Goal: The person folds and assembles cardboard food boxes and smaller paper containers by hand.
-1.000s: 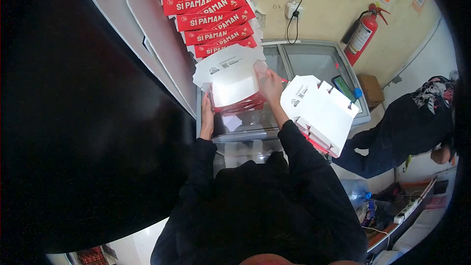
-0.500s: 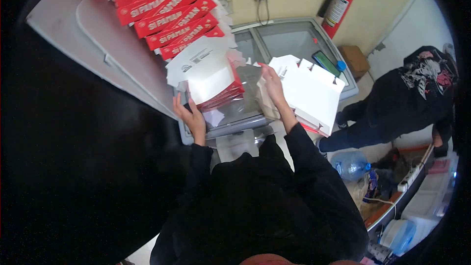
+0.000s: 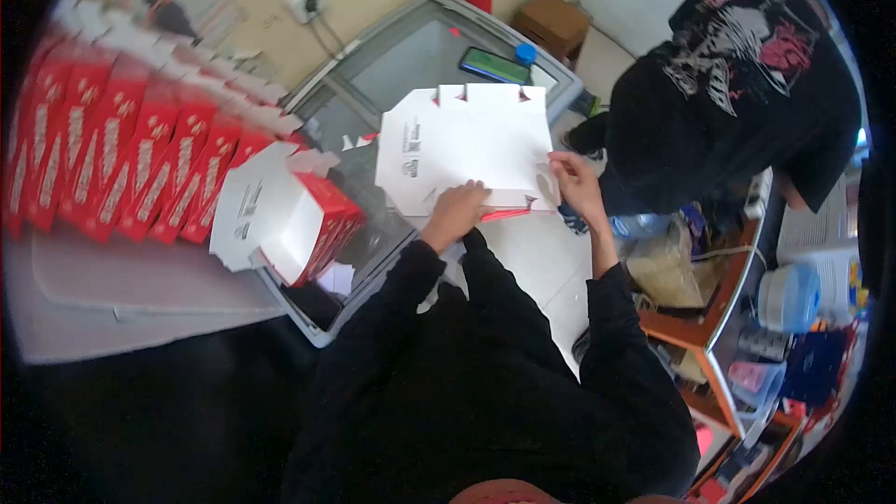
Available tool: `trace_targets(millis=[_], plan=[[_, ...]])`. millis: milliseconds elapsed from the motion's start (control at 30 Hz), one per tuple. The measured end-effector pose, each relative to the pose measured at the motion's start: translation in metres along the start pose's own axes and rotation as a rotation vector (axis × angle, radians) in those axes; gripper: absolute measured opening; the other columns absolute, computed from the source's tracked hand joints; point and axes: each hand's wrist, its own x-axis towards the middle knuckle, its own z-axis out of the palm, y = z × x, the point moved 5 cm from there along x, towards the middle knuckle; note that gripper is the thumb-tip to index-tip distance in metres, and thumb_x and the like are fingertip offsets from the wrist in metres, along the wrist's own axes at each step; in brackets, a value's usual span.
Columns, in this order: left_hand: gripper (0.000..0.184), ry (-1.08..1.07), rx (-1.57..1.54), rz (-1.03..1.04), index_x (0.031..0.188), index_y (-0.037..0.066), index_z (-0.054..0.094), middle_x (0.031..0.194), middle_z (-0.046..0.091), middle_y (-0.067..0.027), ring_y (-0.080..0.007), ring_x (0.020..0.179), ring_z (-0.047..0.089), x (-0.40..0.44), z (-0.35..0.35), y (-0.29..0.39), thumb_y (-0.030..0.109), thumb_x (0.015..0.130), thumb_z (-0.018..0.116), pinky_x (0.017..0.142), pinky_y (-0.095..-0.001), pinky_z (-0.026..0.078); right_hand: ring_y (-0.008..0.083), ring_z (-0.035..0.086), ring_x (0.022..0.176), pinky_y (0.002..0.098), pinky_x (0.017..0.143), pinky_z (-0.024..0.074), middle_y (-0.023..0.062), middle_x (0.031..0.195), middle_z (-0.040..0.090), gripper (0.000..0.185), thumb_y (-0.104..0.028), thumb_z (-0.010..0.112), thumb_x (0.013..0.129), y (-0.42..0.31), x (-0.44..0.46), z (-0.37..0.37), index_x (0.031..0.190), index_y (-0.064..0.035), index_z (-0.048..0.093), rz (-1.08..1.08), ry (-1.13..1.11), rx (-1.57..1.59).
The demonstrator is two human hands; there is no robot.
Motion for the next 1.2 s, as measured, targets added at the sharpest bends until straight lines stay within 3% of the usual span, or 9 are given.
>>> trace_targets(millis=[233,367,533,600,667,800,900,933,1200], plan=[[0.032,-0.147,-0.513,-0.149,0.087,0.008,0.077,0.079,0.073,-0.0107,-0.0238,0.069,0.070,0.031,-0.015,-0.048,0.035,0.070,0.080,0.066,-0.0321,0.053,0.0210,0.058,0.113,0.0355,0.100,0.0453,0.0109,0.125,0.062,0.041,-0.016,0.069,0.088,0.006,-0.037,0.001,0.126,-0.0046,0.061,0.140,-0.350,0.093],[0.034,0.035,-0.087,0.182,0.087,0.007,0.077,0.083,0.073,-0.0142,-0.0242,0.074,0.070,0.024,-0.018,-0.021,0.036,0.070,0.082,0.070,-0.0299,0.052,0.0215,0.051,0.126,0.0375,0.109,0.0379,0.0100,0.134,0.056,0.052,-0.007,0.072,0.083,0.020,-0.053,0.007,0.133,-0.0073,0.056,0.096,-0.291,0.193],[0.029,-0.339,-0.414,0.001,0.091,0.007,0.074,0.084,0.071,-0.0140,-0.0327,0.077,0.067,0.045,-0.016,-0.041,0.031,0.074,0.077,0.071,-0.0402,0.052,0.0234,0.041,0.136,0.0386,0.114,0.0324,0.0098,0.139,0.052,0.061,0.008,0.066,0.074,0.017,-0.056,0.003,0.132,-0.0078,0.056,0.108,-0.349,0.309],[0.022,-0.180,-0.266,0.059,0.089,0.006,0.072,0.081,0.069,-0.0156,-0.0332,0.076,0.067,0.048,-0.023,-0.034,0.026,0.079,0.072,0.069,-0.0394,0.051,0.0243,0.039,0.138,0.0389,0.115,0.0315,0.0095,0.142,0.050,0.061,0.011,0.063,0.072,0.013,-0.054,0.000,0.130,-0.0081,0.058,0.107,-0.399,0.358],[0.020,-0.037,-0.113,0.044,0.088,0.001,0.068,0.079,0.066,-0.0193,-0.0341,0.074,0.065,0.046,-0.033,-0.025,0.020,0.087,0.063,0.068,-0.0387,0.050,0.0251,0.041,0.137,0.0387,0.113,0.0330,0.0098,0.137,0.054,0.053,0.010,0.064,0.072,0.007,-0.055,-0.004,0.122,-0.0080,0.063,0.077,-0.337,0.287],[0.021,0.231,-0.540,-0.024,0.092,-0.002,0.064,0.081,0.065,-0.0212,-0.0346,0.071,0.062,0.034,-0.047,-0.026,0.019,0.089,0.062,0.068,-0.0387,0.048,0.0257,0.057,0.119,0.0354,0.100,0.0450,0.0095,0.112,0.067,0.033,0.005,0.071,0.072,-0.010,-0.041,-0.006,0.103,-0.0070,0.072,-0.264,-0.021,0.015],[0.019,0.170,-0.672,-0.076,0.093,-0.002,0.065,0.080,0.065,-0.0211,-0.0350,0.072,0.062,0.033,-0.046,-0.032,0.017,0.090,0.061,0.068,-0.0380,0.047,0.0237,0.062,0.092,0.0342,0.081,0.0477,0.0078,0.089,0.068,0.023,-0.003,0.077,0.072,-0.063,-0.021,-0.006,0.094,-0.0068,0.075,-0.346,0.245,-0.174],[0.019,0.207,-0.613,-0.029,0.093,-0.002,0.065,0.081,0.065,-0.0207,-0.0349,0.073,0.062,0.034,-0.052,-0.029,0.016,0.090,0.061,0.068,-0.0380,0.048,0.0235,0.055,0.077,0.0355,0.072,0.0430,0.0068,0.078,0.062,0.017,-0.008,0.078,0.072,-0.088,-0.015,0.001,0.089,-0.0089,0.075,-0.360,0.319,-0.190],[0.019,0.295,-0.412,0.144,0.092,-0.003,0.067,0.087,0.066,-0.0173,-0.0340,0.077,0.064,0.027,-0.089,-0.016,0.016,0.090,0.061,0.071,-0.0392,0.049,0.0251,0.057,0.082,0.0386,0.082,0.0374,0.0044,0.073,0.059,0.012,-0.009,0.074,0.073,-0.135,0.011,0.042,0.084,-0.0130,0.071,-0.622,0.018,-0.416]])
